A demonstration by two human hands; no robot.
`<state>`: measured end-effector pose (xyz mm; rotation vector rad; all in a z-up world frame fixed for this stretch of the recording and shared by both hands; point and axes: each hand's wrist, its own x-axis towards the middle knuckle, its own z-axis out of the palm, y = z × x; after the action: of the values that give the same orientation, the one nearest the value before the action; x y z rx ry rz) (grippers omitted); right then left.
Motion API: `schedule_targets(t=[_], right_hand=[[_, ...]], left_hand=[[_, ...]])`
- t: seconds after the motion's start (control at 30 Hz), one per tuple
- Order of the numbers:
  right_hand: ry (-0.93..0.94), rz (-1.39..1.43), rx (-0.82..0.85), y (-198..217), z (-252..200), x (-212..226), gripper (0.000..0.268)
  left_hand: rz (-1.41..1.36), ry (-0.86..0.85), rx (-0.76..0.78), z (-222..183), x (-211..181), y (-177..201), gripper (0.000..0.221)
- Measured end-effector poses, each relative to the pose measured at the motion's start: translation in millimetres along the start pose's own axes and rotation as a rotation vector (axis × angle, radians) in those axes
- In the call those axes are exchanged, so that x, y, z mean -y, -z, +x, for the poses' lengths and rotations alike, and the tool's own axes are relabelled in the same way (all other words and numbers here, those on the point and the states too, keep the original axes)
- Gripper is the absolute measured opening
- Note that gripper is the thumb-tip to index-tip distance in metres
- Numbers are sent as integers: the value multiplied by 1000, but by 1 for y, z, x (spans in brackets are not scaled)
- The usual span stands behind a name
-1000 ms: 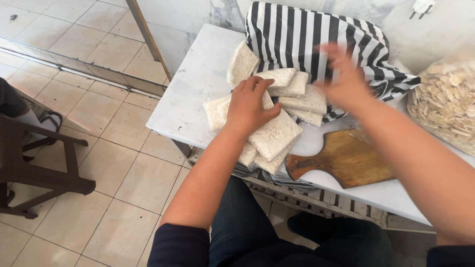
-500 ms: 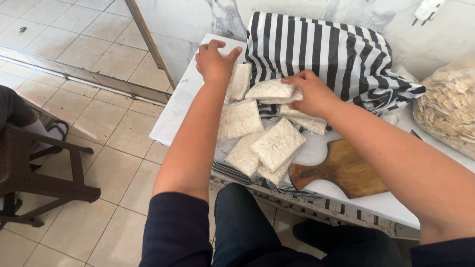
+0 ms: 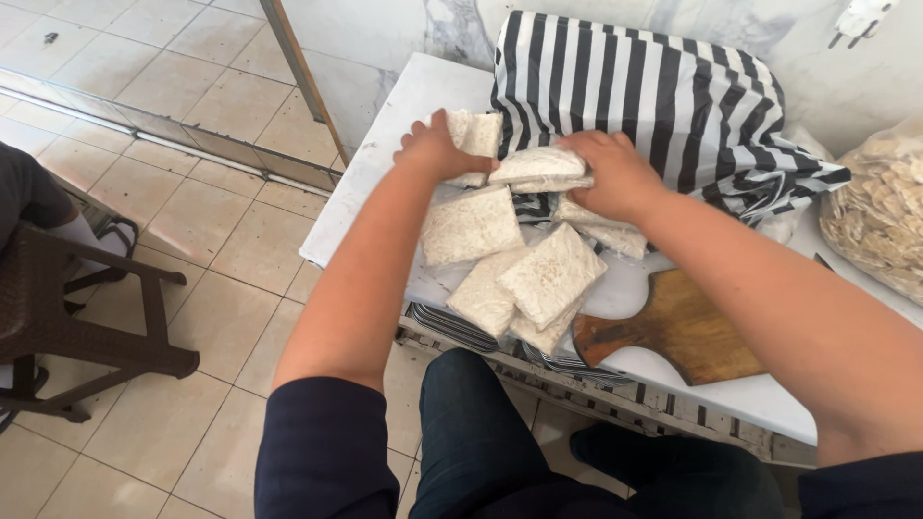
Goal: The person slices a block of white food on a wooden cutting board using a knife, then transfers the slices into a plastic bag. They also handle and stack multiple pre-packaged blocks of the same food item on the table.
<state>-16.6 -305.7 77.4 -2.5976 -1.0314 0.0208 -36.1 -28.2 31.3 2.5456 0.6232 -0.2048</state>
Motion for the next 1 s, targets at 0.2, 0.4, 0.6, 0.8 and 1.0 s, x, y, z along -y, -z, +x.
schedule_targets(t=[0.2,0.4,0.6,0.8,1.0], right_hand=[[-58,54,-49,10,5,10,49],[-202,213,-53,24,10,11,38],[-491,968,-159,13,44,34,38],[-609,1549,-84,-45,90,79,44],[-449,1007,114,-62,83,68,55]], left_hand=[[20,3,-131,-1,-2,-2,115],[5,-81,-397,33,15,-24,90],[-624,-88,-325,53,33,-15,77],[-1073,-137,-268,38,39,-10,97],[-650,-313,-414,39,48,-22,109]])
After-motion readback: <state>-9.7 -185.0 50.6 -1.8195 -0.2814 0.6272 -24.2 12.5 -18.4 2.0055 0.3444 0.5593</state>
